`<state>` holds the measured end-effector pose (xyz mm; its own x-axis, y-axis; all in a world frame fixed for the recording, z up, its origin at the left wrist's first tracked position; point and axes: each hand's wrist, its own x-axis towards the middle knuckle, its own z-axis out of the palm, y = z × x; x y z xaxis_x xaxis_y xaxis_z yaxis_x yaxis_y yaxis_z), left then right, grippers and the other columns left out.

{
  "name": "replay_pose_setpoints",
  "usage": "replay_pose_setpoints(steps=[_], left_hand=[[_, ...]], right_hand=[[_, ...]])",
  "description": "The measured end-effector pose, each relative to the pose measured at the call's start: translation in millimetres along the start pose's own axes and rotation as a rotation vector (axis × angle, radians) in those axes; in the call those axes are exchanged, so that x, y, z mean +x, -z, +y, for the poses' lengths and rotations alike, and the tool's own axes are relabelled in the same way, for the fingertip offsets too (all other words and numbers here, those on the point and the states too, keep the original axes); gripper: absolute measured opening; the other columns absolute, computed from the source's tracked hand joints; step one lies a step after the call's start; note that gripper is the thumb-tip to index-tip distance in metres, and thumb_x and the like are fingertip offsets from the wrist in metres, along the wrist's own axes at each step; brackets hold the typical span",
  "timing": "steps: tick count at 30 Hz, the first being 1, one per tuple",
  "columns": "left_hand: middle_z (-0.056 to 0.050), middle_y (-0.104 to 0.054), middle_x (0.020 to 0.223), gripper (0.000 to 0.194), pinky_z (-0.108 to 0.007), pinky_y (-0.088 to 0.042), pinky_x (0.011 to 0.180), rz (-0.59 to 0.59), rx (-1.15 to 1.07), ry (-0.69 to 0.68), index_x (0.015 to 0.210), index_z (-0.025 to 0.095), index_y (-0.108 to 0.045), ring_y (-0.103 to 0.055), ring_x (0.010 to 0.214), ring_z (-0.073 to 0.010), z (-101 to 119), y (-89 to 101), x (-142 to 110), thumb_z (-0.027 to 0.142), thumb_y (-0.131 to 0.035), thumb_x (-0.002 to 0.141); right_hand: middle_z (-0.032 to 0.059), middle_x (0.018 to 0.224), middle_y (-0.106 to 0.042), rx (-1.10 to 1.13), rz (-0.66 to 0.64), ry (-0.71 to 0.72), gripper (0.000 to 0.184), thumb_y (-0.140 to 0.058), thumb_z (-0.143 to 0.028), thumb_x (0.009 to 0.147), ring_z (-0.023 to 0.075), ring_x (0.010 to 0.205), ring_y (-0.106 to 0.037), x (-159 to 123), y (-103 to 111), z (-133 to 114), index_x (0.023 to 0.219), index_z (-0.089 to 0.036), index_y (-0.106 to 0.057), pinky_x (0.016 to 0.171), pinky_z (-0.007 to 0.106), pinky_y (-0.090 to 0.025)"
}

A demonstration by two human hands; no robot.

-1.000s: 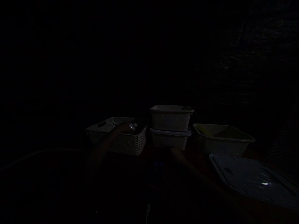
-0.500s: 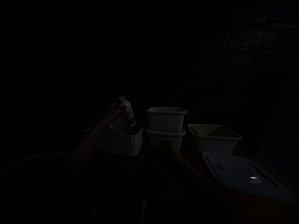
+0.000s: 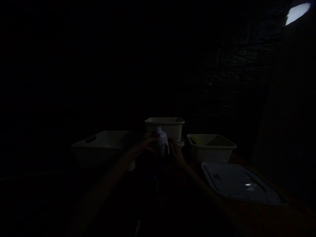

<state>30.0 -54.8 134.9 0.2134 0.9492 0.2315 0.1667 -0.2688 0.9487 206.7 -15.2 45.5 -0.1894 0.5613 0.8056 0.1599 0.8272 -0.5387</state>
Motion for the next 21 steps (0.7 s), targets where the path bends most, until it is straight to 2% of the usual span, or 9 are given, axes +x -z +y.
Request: replay_pose_setpoints(steps=[4, 5, 8, 12, 18, 21], left_hand=[[-0.015, -0.053, 0.126, 0.056, -0.028, -0.056, 0.052, 0.07, 0.081, 0.095, 0.117, 0.017, -0.05, -0.055, 0.11, -0.033, -26, -17.9, 15, 0.045, -0.067, 0.072], [-0.014, -0.053, 0.126, 0.058, -0.028, -0.056, 0.052, 0.049, 0.079, 0.095, 0.119, 0.017, -0.049, -0.055, 0.109, -0.0331, -29, -19.0, 17, 0.045, -0.068, 0.071], [-0.014, -0.052, 0.127, 0.059, -0.029, -0.056, 0.052, 0.0, 0.067, 0.038, 0.119, 0.017, -0.049, -0.054, 0.112, -0.0338, -33, -18.2, 20, 0.046, -0.069, 0.071], [-0.014, -0.055, 0.124, 0.054, -0.028, -0.056, 0.053, -0.05, 0.039, 0.008, 0.116, 0.015, -0.052, -0.054, 0.111, -0.0336, -30, -18.3, 17, 0.047, -0.065, 0.074], [-0.014, -0.057, 0.121, 0.063, -0.034, -0.055, 0.061, -0.098, 0.066, 0.06, 0.118, 0.015, -0.051, -0.058, 0.103, -0.0334, -41, -25.7, 23, 0.051, -0.068, 0.07], [-0.013, -0.057, 0.121, 0.065, -0.041, -0.052, 0.076, -0.139, 0.062, 0.027, 0.119, 0.016, -0.051, -0.057, 0.106, -0.0332, -48, -25.3, 30, 0.055, -0.066, 0.069]], right_hand=[[0.0076, 0.107, -0.061, 0.011, -0.009, -0.076, 0.038, -0.035, -0.046, 0.092, 0.0206, 0.095, -0.058, -6, -8, 13, 0.118, -0.022, -0.047, 0.083, 0.034, -0.046], [0.0077, 0.106, -0.061, 0.003, 0.004, -0.087, 0.038, -0.034, -0.045, 0.092, 0.0206, 0.094, -0.059, -8, -9, 14, 0.118, -0.021, -0.047, 0.081, 0.034, -0.047], [0.0082, 0.098, -0.063, -0.085, 0.047, -0.099, 0.037, -0.033, -0.044, 0.093, 0.0214, 0.088, -0.06, -10, -9, 15, 0.116, -0.02, -0.049, 0.077, 0.035, -0.047], [0.0108, 0.1, -0.061, -0.212, 0.174, -0.04, 0.035, -0.031, -0.04, 0.093, 0.0231, 0.093, -0.057, -6, -4, 12, 0.107, -0.018, -0.055, 0.079, 0.037, -0.045], [0.0102, 0.105, -0.061, -0.186, 0.246, 0.03, 0.036, -0.026, -0.034, 0.095, 0.0207, 0.099, -0.057, -2, 5, 8, 0.108, -0.018, -0.056, 0.084, 0.035, -0.043], [0.0092, 0.103, -0.062, -0.17, 0.247, 0.039, 0.034, -0.027, -0.033, 0.095, 0.02, 0.096, -0.057, -2, 9, 8, 0.106, -0.019, -0.056, 0.082, 0.034, -0.044]])
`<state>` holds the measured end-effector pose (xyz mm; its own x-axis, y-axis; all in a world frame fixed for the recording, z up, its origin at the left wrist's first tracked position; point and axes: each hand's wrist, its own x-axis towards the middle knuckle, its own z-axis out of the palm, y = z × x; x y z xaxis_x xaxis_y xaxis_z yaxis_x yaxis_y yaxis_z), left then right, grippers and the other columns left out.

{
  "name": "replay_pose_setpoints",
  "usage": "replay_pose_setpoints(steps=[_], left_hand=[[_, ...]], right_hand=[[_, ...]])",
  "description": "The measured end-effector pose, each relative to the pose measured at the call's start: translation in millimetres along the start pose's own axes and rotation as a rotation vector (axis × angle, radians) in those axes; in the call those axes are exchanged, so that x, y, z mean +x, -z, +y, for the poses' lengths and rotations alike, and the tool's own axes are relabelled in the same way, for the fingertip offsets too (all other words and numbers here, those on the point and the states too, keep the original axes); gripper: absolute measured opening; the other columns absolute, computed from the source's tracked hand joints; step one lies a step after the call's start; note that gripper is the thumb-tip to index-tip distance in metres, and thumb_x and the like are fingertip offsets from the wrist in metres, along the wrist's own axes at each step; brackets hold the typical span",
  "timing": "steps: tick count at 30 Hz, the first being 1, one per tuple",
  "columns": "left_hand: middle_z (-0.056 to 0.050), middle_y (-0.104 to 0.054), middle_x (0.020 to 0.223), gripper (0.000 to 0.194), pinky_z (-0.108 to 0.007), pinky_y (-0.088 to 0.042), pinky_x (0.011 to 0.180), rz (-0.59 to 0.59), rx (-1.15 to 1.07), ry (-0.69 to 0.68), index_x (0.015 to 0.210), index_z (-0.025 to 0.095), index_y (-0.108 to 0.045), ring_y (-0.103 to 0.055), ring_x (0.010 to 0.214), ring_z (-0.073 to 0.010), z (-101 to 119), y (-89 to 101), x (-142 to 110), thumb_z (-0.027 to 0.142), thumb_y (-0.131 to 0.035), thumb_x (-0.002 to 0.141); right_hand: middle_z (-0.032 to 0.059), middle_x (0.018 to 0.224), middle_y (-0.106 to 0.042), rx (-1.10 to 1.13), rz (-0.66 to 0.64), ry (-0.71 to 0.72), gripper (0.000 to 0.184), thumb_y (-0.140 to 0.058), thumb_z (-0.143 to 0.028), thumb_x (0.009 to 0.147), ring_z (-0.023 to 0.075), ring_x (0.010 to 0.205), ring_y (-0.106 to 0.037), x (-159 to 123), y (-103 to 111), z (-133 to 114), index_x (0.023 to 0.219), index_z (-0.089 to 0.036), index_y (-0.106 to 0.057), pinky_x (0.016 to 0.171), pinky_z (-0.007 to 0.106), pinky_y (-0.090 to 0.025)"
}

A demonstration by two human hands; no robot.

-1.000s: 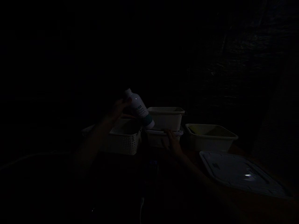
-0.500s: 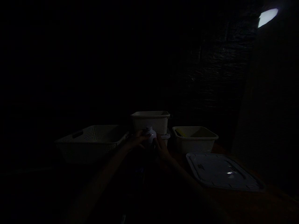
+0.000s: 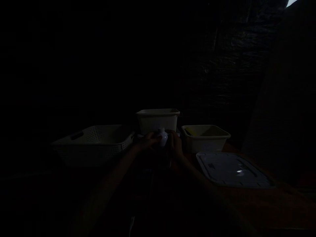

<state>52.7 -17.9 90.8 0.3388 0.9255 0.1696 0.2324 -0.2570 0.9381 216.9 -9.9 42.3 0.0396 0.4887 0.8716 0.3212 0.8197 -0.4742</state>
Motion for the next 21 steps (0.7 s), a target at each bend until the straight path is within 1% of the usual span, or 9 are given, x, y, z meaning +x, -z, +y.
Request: replay_pose_setpoints(steps=[3, 5, 7, 9, 11, 13, 14, 16, 21], left_hand=[[-0.01, -0.056, 0.124, 0.065, -0.042, -0.042, 0.094, -0.026, 0.04, -0.119, 0.12, 0.017, -0.05, -0.051, 0.116, -0.0307, -6, 1.8, 5, 0.054, -0.066, 0.07], [-0.008, -0.054, 0.127, 0.064, -0.041, -0.038, 0.099, -0.024, 0.052, -0.174, 0.123, 0.02, -0.049, -0.048, 0.121, -0.0291, -11, 2.7, 7, 0.054, -0.064, 0.072], [-0.008, -0.052, 0.13, 0.066, -0.041, -0.037, 0.101, -0.006, 0.049, -0.173, 0.125, 0.02, -0.046, -0.046, 0.123, -0.0291, -20, 4.6, 8, 0.057, -0.061, 0.073], [-0.009, -0.05, 0.133, 0.071, -0.041, -0.036, 0.102, 0.014, 0.059, -0.17, 0.126, 0.019, -0.046, -0.043, 0.125, -0.0299, -29, 8.2, 8, 0.061, -0.06, 0.07], [-0.012, -0.052, 0.13, 0.072, -0.043, -0.037, 0.101, 0.009, 0.072, -0.093, 0.123, 0.017, -0.049, -0.046, 0.122, -0.032, -37, 12.7, 8, 0.065, -0.057, 0.07], [-0.012, -0.057, 0.124, 0.069, -0.044, -0.039, 0.099, -0.024, 0.09, -0.083, 0.119, 0.016, -0.053, -0.049, 0.118, -0.033, -42, 16.5, 5, 0.062, -0.062, 0.067], [-0.01, -0.057, 0.124, 0.068, -0.043, -0.04, 0.099, -0.059, 0.103, -0.094, 0.119, 0.018, -0.053, -0.05, 0.118, -0.0324, -42, 17.6, 3, 0.058, -0.066, 0.066], [-0.009, -0.057, 0.125, 0.064, -0.042, -0.041, 0.098, -0.083, 0.126, -0.117, 0.12, 0.02, -0.052, -0.05, 0.119, -0.0309, -42, 18.3, 0, 0.052, -0.07, 0.067], [-0.011, -0.054, 0.129, 0.066, -0.041, -0.042, 0.097, -0.053, 0.133, -0.183, 0.124, 0.019, -0.047, -0.051, 0.119, -0.0284, -45, 16.9, 0, 0.042, -0.072, 0.068]], right_hand=[[0.0075, 0.095, -0.062, 0.0, 0.016, -0.015, 0.034, -0.028, -0.035, 0.095, 0.0189, 0.088, -0.059, 3, 5, 5, 0.099, -0.02, -0.058, 0.076, 0.032, -0.045], [0.0063, 0.09, -0.062, -0.003, 0.042, -0.034, 0.036, -0.027, -0.037, 0.095, 0.0179, 0.083, -0.059, 5, 9, 10, 0.094, -0.02, -0.059, 0.071, 0.031, -0.045], [0.0055, 0.086, -0.061, -0.016, 0.056, -0.058, 0.036, -0.029, -0.039, 0.095, 0.0173, 0.079, -0.059, 8, 13, 15, 0.091, -0.02, -0.06, 0.066, 0.029, -0.045], [0.0053, 0.084, -0.061, -0.021, 0.069, -0.072, 0.037, -0.03, -0.04, 0.094, 0.017, 0.077, -0.059, 9, 16, 18, 0.089, -0.019, -0.06, 0.062, 0.028, -0.044], [0.0054, 0.083, -0.062, -0.021, 0.065, -0.07, 0.037, -0.03, -0.041, 0.094, 0.0169, 0.075, -0.058, 9, 17, 19, 0.087, -0.019, -0.06, 0.06, 0.028, -0.044], [0.0053, 0.084, -0.062, -0.026, 0.034, -0.064, 0.036, -0.03, -0.04, 0.094, 0.0167, 0.074, -0.058, 7, 16, 17, 0.088, -0.02, -0.059, 0.059, 0.028, -0.043], [0.005, 0.084, -0.061, -0.032, 0.013, -0.06, 0.034, -0.031, -0.04, 0.094, 0.0166, 0.072, -0.058, 6, 15, 15, 0.089, -0.021, -0.058, 0.058, 0.028, -0.043], [0.0042, 0.084, -0.061, -0.051, -0.028, -0.052, 0.03, -0.032, -0.04, 0.093, 0.0169, 0.071, -0.057, 4, 13, 10, 0.091, -0.022, -0.056, 0.058, 0.028, -0.043], [0.0031, 0.081, -0.06, -0.091, -0.059, -0.02, 0.028, -0.031, -0.041, 0.093, 0.0186, 0.074, -0.058, 2, 10, 1, 0.093, -0.023, -0.053, 0.063, 0.031, -0.044]])
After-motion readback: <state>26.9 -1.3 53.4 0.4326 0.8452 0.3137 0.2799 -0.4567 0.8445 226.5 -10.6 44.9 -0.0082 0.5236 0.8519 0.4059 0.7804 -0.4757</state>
